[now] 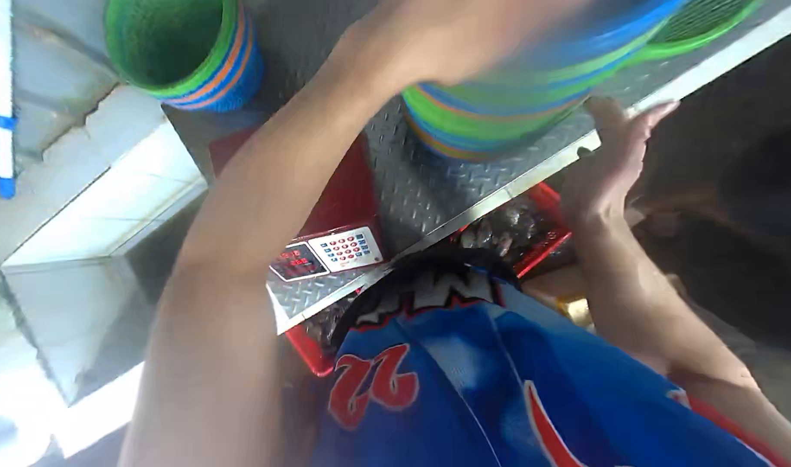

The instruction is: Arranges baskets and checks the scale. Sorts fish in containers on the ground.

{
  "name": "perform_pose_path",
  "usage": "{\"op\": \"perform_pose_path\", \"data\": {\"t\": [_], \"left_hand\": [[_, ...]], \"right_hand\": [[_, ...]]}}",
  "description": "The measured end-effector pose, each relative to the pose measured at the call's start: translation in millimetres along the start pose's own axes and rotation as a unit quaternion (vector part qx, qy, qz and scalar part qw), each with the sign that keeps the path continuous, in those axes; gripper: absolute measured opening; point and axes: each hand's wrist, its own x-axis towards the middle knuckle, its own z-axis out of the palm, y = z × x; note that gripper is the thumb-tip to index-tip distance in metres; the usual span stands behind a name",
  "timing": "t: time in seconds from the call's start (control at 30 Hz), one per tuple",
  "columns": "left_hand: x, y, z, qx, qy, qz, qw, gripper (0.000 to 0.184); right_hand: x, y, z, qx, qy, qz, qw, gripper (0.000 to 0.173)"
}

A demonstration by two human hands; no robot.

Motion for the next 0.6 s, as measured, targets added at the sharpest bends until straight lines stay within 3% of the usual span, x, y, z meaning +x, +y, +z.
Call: {"op": "perform_pose_path", "data": {"t": [0.07,0.13,0.23,0.4,0.53,0.6], "left_hand": [[10.7,-5.9,21.5,0.099,-0.162,0.048,0.981,0.048],[7.8,-24.9,32.3,0.149,-0.212,0.037,0.965,0.067],[-1.0,-38.6,34.8,0.166,-0.187,-0.007,0.968,0.063],[-0.6,-31.3,37.0,0.253,-0.146,0.011,0.957,0.064],[-5.4,-33.4,36.0,0.223,-0.117,0.019,0.968,0.056],[-16.5,-28.5,43.7,0.217,-0.03,0.022,0.976,0.052]], "right_hand": [[-12.6,35.9,0.2,0.058,0.074,0.076,0.993,0.072],[-4.0,61.1,4.4,0.138,0.074,0.179,0.971,0.072],[10.6,78.9,33.7,0.193,-0.013,0.195,0.961,0.073],[38.1,64.2,80.4,0.318,0.125,0.179,0.923,0.054],[48.7,64.9,85.6,0.398,0.105,0.112,0.904,0.05],[48.6,44.0,86.1,0.423,0.086,0.077,0.899,0.05]]}}
